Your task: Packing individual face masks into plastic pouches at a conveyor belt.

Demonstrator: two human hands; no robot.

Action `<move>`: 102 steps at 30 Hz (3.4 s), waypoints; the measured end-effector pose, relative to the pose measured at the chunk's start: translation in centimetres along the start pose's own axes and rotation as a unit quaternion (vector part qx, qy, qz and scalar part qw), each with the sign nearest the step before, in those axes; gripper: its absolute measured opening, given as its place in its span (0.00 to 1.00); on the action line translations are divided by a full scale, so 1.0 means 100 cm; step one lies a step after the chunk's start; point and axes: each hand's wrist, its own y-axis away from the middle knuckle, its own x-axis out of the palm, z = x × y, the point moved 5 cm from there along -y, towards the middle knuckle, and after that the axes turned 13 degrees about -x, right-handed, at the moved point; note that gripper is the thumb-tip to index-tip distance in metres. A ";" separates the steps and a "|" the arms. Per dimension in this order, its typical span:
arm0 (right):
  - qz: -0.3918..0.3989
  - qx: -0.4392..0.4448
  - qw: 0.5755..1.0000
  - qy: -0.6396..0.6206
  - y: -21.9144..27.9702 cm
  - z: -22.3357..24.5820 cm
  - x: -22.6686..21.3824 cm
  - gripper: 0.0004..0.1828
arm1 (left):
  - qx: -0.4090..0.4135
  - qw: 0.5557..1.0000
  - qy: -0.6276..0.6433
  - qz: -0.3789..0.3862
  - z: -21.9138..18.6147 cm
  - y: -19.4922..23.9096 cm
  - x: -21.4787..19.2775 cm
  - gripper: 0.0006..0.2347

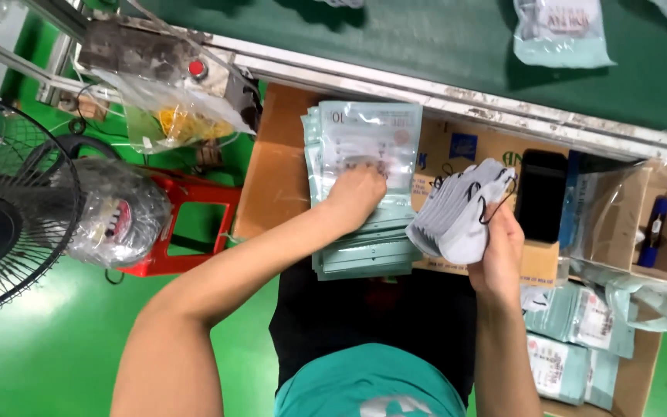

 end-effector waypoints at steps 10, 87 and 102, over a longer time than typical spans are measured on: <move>0.009 -0.057 0.998 -0.024 -0.004 -0.004 -0.036 0.16 | -0.055 0.975 0.187 0.105 0.021 0.013 -0.055 0.04; -0.088 -0.174 0.964 0.180 0.005 0.045 -0.041 0.13 | -0.252 0.266 0.924 0.105 -0.133 0.016 -0.049 0.25; -0.046 0.075 0.992 -0.086 0.027 0.014 -0.016 0.10 | -0.302 0.574 0.758 -0.073 -0.116 0.028 -0.046 0.16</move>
